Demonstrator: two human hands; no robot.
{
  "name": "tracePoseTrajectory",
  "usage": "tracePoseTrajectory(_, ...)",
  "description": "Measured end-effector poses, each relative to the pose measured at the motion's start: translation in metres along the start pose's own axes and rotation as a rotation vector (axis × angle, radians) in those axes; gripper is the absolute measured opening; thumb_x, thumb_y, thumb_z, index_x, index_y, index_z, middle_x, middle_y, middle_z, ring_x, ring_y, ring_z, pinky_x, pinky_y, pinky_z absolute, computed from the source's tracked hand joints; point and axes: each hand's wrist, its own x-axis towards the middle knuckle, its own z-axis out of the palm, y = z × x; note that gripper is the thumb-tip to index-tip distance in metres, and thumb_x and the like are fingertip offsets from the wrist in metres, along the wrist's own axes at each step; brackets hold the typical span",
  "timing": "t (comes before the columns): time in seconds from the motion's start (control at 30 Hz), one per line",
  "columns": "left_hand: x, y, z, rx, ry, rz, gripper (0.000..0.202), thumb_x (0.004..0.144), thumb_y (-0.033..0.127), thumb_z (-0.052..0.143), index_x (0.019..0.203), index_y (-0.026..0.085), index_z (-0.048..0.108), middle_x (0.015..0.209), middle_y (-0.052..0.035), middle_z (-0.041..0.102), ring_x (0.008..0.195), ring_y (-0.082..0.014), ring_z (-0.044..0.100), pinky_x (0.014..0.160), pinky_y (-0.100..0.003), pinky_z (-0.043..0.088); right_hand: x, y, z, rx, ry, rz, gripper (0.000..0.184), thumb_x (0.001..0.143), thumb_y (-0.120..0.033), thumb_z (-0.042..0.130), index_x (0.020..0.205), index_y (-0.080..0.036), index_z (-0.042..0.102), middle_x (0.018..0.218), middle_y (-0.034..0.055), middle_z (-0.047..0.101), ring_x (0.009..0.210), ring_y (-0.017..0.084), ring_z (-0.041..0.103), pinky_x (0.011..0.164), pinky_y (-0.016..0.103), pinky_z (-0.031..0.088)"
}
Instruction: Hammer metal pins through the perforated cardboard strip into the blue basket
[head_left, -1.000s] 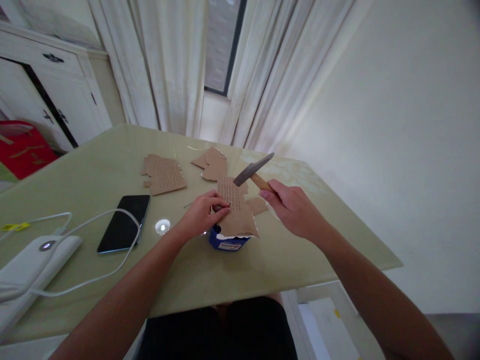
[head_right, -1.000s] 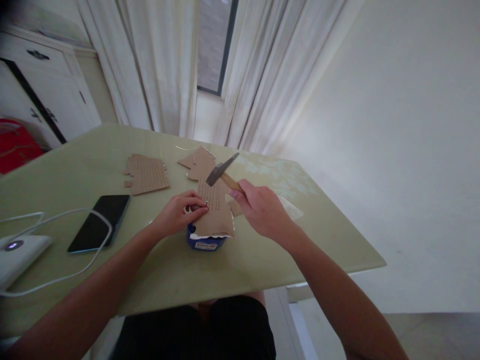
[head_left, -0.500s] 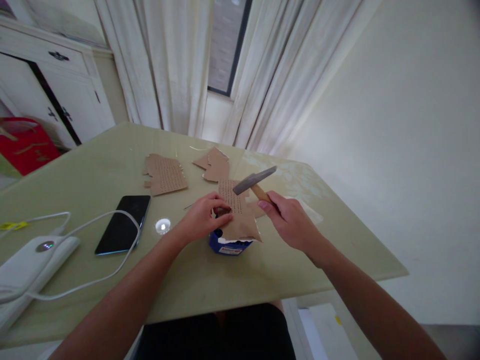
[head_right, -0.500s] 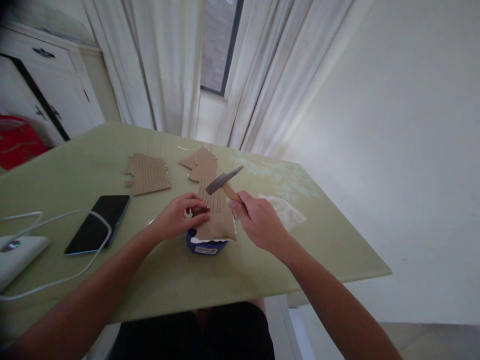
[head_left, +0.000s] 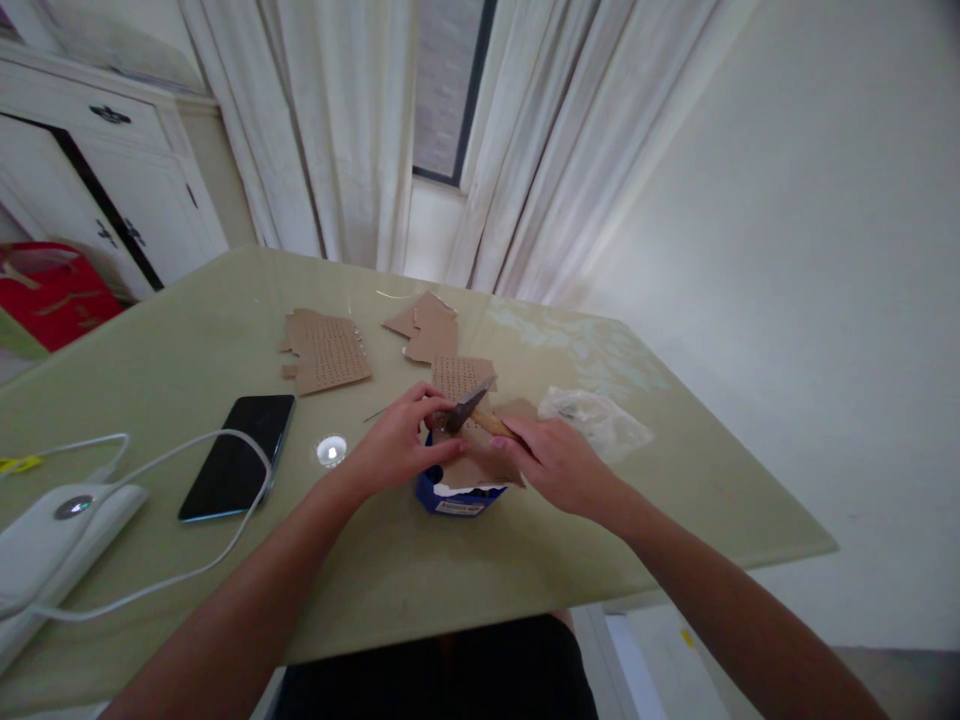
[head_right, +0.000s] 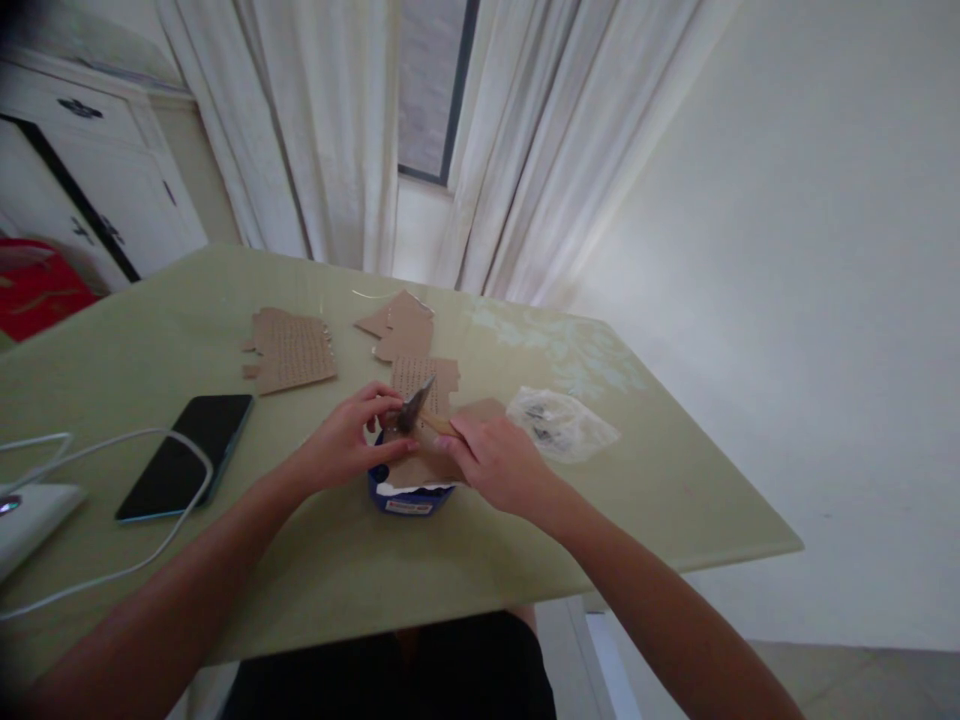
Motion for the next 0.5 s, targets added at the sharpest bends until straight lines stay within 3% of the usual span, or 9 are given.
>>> tracePoseTrajectory(0.1,-0.001,-0.002,0.0,-0.004,0.015,-0.01,0.042,0.088,0.05,0.083,0.121,0.024,0.077,0.117,-0.0058,0.067,0.09,-0.0188,0.066,0.081,-0.034,0.056,0.002,0.008,0.004,0.202,0.109,0.025,0.035,0.109,-0.045,0.057,0.082,-0.023,0.055,0.069,-0.0011,0.054,0.064,0.017,0.049,0.063,0.032,0.028)
tracePoseTrajectory(0.27,-0.002,-0.004,0.001,-0.024,0.011,-0.063,0.057,0.085,0.056,0.085,0.131,0.025,0.073,0.131,-0.0086,0.064,0.102,-0.0217,0.068,0.078,-0.033,0.058,0.023,0.032,0.028,1.05,0.297,0.152,0.046,0.1,-0.065,0.065,0.083,-0.026,0.046,0.061,-0.009,0.041,0.046,0.011,0.034,0.048,0.028,0.023)
tracePoseTrajectory(0.37,-0.003,-0.005,0.001,-0.067,0.011,-0.078,0.057,0.087,0.052,0.085,0.137,0.029,0.07,0.14,-0.0094,0.061,0.113,-0.0239,0.068,0.08,-0.033,0.059,0.037,0.044,0.048,1.375,0.341,0.179,0.054,0.082,-0.061,0.084,0.087,-0.027,0.043,0.059,-0.013,0.034,0.043,0.008,0.025,0.046,0.026,0.016)
tracePoseTrajectory(0.5,-0.006,-0.006,0.001,-0.087,-0.025,-0.085,0.056,0.09,0.05,0.083,0.141,0.032,0.067,0.15,-0.0105,0.057,0.13,-0.0278,0.063,0.09,-0.037,0.06,0.042,0.055,0.07,1.508,0.403,0.275,0.056,0.075,-0.05,0.089,0.089,-0.027,0.04,0.057,-0.0158,0.028,0.044,0.007,0.017,0.048,0.025,0.015)
